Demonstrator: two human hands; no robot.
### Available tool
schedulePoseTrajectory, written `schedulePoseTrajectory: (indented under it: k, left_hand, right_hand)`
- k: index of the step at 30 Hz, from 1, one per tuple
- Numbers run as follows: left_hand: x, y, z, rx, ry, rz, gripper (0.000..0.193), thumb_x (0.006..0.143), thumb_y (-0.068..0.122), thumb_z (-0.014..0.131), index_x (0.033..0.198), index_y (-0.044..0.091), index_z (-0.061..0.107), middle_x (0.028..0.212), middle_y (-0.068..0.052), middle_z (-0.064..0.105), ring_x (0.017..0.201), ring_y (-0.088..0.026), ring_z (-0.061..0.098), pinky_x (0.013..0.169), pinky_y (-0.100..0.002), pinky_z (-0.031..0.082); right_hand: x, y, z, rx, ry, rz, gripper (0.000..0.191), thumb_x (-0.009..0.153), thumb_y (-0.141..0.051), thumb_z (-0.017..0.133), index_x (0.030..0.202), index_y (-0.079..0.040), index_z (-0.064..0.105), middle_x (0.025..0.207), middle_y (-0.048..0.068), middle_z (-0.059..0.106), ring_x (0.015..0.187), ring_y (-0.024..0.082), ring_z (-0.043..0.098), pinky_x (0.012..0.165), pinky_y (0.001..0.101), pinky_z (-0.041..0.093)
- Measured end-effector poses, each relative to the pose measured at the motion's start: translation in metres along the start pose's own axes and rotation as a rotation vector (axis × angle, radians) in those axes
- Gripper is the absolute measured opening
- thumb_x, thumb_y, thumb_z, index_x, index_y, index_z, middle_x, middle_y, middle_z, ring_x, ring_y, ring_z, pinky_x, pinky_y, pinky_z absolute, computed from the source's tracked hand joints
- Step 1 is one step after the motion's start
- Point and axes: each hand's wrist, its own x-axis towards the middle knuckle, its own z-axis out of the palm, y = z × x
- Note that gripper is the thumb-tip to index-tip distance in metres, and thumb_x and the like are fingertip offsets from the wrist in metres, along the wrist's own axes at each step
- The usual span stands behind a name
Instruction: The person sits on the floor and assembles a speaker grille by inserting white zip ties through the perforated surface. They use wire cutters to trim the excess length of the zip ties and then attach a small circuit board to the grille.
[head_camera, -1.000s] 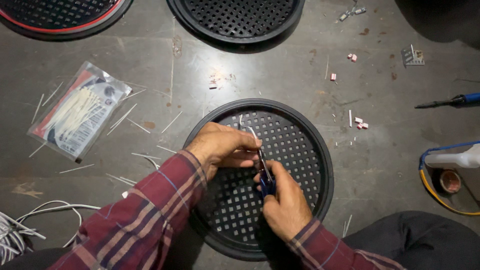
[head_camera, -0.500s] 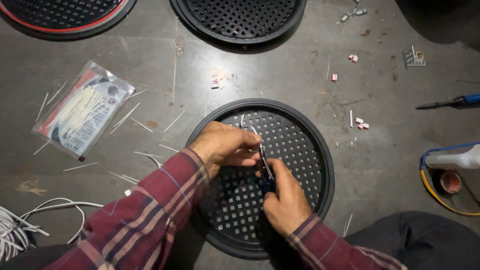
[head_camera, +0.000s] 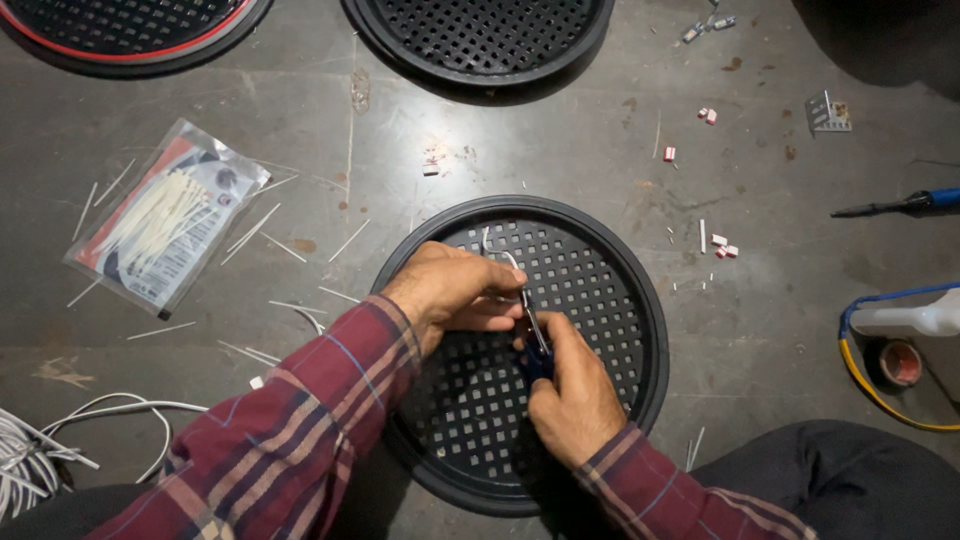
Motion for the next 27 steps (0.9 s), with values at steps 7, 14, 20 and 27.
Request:
schedulePoseTrajectory:
  k: [7, 14, 20, 27]
  left_hand:
    - [0.0, 0.0, 0.001, 0.009, 0.009, -0.007, 0.019, 0.083, 0.005, 0.077, 0.098, -0.007, 0.074, 0.089, -0.018, 0.077, 0.073, -0.023, 0.077, 0.062, -0.03, 0.067]
    - [0.006, -0.003, -0.002, -0.054, -0.021, -0.005, 0.02, 0.083, 0.005, 0.077, 0.098, -0.008, 0.073, 0.089, -0.019, 0.077, 0.074, -0.024, 0.077, 0.063, -0.03, 0.067]
    - [0.004, -0.004, -0.002, -0.05, -0.042, -0.007, 0.02, 0.082, 0.003, 0.078, 0.097, -0.009, 0.072, 0.091, -0.02, 0.076, 0.075, -0.024, 0.077, 0.064, -0.031, 0.068]
    - [0.0, 0.0, 0.0, -0.025, -0.01, -0.047, 0.019, 0.082, 0.002, 0.077, 0.098, -0.008, 0.074, 0.091, -0.021, 0.076, 0.075, -0.025, 0.078, 0.064, -0.031, 0.062]
  right_hand:
    - [0.001, 0.0, 0.001, 0.052, 0.007, -0.012, 0.054, 0.069, 0.01, 0.045, 0.12, -0.004, 0.057, 0.103, 0.011, 0.072, 0.098, 0.024, 0.072, 0.085, 0.0355, 0.055]
    - [0.004, 0.006, 0.004, 0.084, 0.006, 0.091, 0.043, 0.076, 0.01, 0.046, 0.114, -0.004, 0.059, 0.09, 0.012, 0.071, 0.085, 0.024, 0.072, 0.08, 0.0356, 0.057]
    - [0.002, 0.009, 0.003, -0.017, 0.053, -0.147, 0.055, 0.067, 0.008, 0.047, 0.121, -0.002, 0.055, 0.108, 0.02, 0.068, 0.106, 0.038, 0.066, 0.091, 0.0437, 0.05]
    - [0.003, 0.008, 0.002, -0.01, 0.014, -0.025, 0.054, 0.068, 0.007, 0.046, 0.12, -0.004, 0.055, 0.108, 0.018, 0.068, 0.105, 0.036, 0.068, 0.092, 0.0429, 0.051]
